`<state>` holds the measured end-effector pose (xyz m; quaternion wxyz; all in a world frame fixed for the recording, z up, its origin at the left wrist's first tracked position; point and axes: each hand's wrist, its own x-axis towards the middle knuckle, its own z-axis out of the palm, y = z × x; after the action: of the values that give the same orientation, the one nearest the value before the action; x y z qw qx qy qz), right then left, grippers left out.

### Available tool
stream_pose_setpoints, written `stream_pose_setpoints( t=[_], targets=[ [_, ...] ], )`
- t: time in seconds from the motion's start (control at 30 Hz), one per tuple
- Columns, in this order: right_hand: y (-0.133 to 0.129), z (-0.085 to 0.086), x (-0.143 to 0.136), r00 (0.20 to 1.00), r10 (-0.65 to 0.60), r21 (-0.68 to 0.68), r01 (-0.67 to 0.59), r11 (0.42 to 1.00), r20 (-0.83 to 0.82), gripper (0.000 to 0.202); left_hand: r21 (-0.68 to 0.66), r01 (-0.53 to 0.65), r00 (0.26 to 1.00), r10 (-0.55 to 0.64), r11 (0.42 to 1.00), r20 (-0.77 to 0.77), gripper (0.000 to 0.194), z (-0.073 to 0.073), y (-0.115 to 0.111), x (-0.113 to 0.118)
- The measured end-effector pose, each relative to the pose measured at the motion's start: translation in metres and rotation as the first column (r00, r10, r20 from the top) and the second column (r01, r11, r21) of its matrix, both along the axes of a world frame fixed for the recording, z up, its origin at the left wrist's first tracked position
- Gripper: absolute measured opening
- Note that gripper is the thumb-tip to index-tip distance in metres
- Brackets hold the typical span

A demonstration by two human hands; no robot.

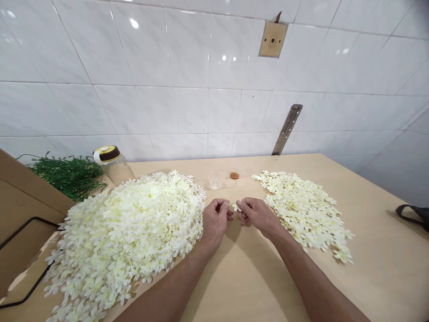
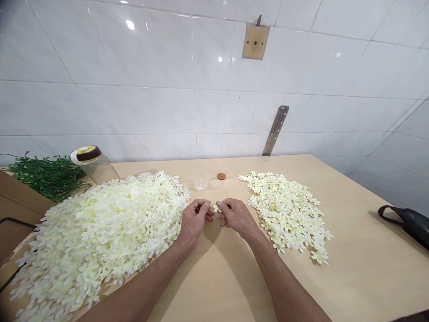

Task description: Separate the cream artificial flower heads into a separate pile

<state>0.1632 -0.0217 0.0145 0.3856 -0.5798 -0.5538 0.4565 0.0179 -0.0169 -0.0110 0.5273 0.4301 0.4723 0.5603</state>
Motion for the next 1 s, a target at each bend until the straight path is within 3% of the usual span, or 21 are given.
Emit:
stream_pose_setpoints(
  t=[0.27, 0.47, 0.7, 0.83, 0.93, 1.0],
  targets=[
    [-0.002, 0.004, -0.001, 0.987, 0.061, 0.032, -0.057, 0.998, -0.148, 0.040, -0.012, 0.099, 0.993, -0.098, 0.995, 0.062, 0.036, 0.001, 0.000, 0.001],
    [-0.002, 0.004, -0.001, 0.992, 0.031, 0.102, -0.018, 0.995, -0.121, 0.045, -0.018, 0.156, 0.982, -0.153, 0.988, 0.108, 0.038, 0.005, -0.004, 0.002],
    [-0.002, 0.003, -0.003, 0.980, 0.041, 0.077, -0.027, 0.997, -0.193, 0.046, -0.053, 0.200, 0.968, -0.189, 0.978, 0.165, 0.035, 0.008, -0.003, -0.001],
    [-0.004, 0.003, -0.006, 0.998, -0.019, 0.309, 0.035, 0.951, -0.053, 0.043, -0.102, 0.220, 0.959, -0.196, 0.970, 0.206, 0.035, 0.011, -0.001, -0.001],
    [-0.005, 0.002, -0.006, 0.986, -0.028, 0.503, -0.059, 0.862, 0.163, 0.032, -0.105, 0.227, 0.953, -0.198, 0.968, 0.230, 0.033, 0.012, -0.002, -0.002],
    [-0.005, 0.002, -0.004, 0.963, -0.036, 0.555, -0.124, 0.823, 0.269, 0.027, -0.106, 0.227, 0.949, -0.196, 0.968, 0.245, 0.032, 0.012, -0.002, -0.003]
  ],
)
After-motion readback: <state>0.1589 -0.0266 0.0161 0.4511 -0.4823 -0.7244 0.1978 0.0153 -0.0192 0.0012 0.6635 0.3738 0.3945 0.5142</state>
